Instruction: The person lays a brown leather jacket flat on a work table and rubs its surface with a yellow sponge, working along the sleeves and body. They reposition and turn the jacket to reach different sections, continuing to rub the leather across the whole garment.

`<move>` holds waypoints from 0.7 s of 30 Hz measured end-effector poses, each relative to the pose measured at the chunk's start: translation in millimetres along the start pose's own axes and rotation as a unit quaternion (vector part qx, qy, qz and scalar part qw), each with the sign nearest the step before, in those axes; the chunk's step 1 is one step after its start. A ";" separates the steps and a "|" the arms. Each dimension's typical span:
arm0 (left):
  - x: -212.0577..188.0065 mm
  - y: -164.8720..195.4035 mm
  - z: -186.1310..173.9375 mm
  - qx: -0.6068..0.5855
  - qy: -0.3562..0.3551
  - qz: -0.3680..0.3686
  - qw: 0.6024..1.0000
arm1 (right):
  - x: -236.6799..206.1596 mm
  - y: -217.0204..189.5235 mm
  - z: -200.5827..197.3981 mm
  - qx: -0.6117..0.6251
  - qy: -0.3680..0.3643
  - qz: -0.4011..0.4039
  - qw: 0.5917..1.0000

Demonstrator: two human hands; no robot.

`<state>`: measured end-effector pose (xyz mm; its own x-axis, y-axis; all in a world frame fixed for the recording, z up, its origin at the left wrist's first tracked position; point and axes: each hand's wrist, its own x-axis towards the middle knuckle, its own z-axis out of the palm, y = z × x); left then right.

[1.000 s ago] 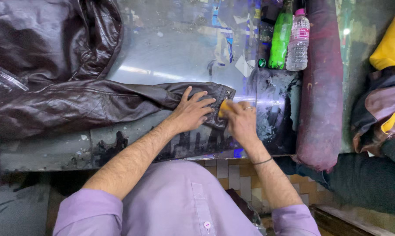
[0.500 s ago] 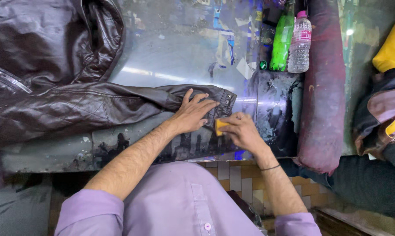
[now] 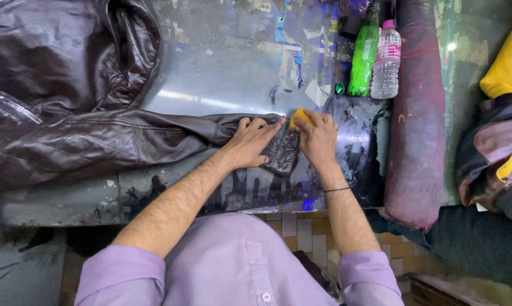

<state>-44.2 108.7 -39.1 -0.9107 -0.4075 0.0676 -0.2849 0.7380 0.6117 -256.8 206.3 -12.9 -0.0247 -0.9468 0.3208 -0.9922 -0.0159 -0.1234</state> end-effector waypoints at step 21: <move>-1.1 3.6 1.6 0.013 0.022 0.008 1.000 | -16.2 -0.8 17.4 -0.081 0.066 0.089 0.991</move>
<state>-44.7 112.6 -38.2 -0.9014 -0.4184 0.1113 -0.2787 0.7575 0.5904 -253.4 216.0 -34.3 -0.2057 -0.8794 0.4294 -0.9771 0.2090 -0.0400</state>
